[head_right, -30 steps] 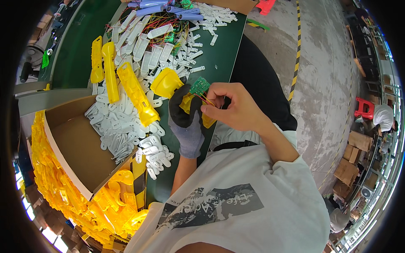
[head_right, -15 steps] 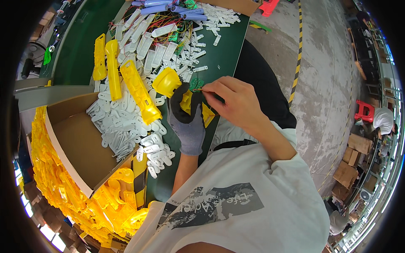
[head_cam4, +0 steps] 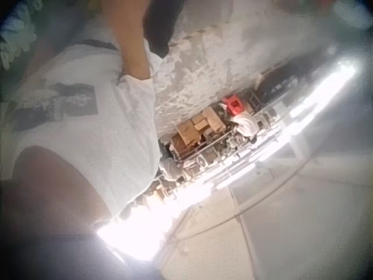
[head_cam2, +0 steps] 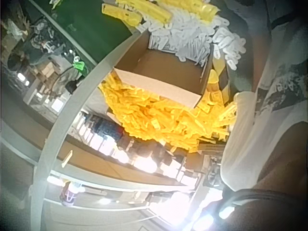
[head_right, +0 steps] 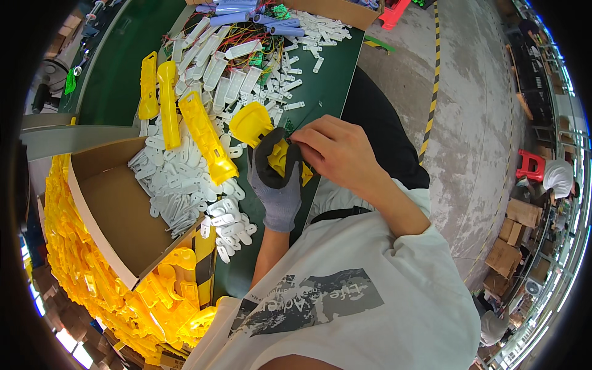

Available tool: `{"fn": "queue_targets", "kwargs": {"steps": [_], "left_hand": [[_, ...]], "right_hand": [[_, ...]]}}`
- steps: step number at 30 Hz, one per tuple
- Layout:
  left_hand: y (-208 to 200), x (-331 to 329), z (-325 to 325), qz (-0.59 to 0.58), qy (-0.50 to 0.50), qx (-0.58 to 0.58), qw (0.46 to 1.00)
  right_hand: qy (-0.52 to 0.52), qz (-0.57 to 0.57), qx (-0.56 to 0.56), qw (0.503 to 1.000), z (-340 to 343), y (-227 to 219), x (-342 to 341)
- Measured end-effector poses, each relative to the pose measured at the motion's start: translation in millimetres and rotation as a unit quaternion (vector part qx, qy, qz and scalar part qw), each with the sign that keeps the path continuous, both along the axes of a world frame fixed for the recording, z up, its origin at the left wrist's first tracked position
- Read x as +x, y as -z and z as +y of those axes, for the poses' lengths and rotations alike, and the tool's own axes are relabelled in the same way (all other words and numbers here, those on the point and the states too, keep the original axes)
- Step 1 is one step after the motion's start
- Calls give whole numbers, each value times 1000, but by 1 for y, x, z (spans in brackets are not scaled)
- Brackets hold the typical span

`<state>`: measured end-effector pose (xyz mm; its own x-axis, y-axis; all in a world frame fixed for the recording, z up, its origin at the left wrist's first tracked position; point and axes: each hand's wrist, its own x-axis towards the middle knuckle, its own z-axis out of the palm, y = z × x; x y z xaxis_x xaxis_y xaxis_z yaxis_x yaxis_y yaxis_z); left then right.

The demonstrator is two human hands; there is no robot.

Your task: The person assembles small electronic components into yellow plastic housings by hand, inserting circuit boards, white plastic components, batteries, and wires into each housing at a factory workbench.

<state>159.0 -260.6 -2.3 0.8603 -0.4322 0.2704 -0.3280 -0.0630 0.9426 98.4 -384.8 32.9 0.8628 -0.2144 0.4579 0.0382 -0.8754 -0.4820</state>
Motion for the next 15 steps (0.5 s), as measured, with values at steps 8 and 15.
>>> {"fn": "queue_targets", "kwargs": {"steps": [8,15], "left_hand": [[4,2,0,86,41,-53,994],[1,-1,4,231,83,-122,962]], "right_hand": [[4,50,104,993,-8,-11,-3],[-17,96,191,977,-14,-16,-3]]}}
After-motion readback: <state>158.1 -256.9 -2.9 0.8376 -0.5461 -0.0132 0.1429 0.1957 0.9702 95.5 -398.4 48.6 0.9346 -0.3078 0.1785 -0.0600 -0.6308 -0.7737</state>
